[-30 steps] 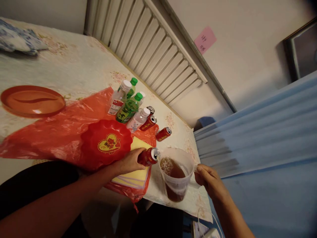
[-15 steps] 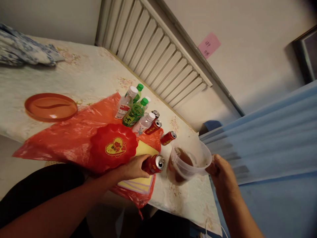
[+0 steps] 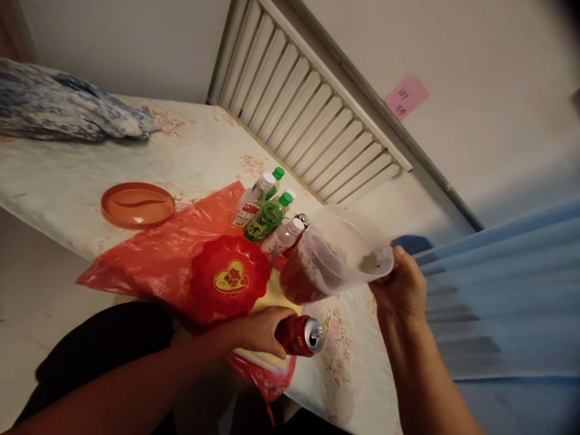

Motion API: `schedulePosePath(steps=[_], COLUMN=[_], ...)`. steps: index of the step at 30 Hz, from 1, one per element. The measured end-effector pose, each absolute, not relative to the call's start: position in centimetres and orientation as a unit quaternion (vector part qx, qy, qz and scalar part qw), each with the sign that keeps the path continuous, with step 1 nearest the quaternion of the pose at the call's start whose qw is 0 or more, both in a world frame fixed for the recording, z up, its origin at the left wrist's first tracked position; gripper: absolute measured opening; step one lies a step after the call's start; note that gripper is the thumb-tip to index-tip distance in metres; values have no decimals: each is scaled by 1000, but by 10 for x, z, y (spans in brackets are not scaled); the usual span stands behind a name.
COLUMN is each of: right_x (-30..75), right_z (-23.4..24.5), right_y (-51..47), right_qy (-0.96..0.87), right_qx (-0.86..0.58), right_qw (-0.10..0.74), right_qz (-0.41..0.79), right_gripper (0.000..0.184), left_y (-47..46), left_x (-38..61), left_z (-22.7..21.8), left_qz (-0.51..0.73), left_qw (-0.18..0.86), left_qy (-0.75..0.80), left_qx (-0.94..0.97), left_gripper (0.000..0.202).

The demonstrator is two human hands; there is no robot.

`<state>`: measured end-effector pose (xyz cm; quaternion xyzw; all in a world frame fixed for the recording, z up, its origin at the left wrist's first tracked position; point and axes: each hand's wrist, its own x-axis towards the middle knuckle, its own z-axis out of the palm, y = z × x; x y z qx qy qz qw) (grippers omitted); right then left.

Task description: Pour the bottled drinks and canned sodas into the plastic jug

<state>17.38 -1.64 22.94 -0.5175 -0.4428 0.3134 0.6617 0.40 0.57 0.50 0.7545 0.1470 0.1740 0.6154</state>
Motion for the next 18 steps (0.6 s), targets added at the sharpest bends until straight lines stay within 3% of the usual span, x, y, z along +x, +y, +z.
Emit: schedulePosePath(steps=[11,18], right_x=[118,103], right_z=[166,134], right_y=[47,69], right_qy=[-469,-484], right_qx=[-442,-412], right_qw=[598,547], right_qz=[477,544], right_gripper=[39,34], left_y=[4,6], left_x=[5,7], left_z=[0,-1], left_qz=[185,177], left_qw=[579,565], left_qy=[145,141], left_qx=[781,793], left_gripper=[63,67])
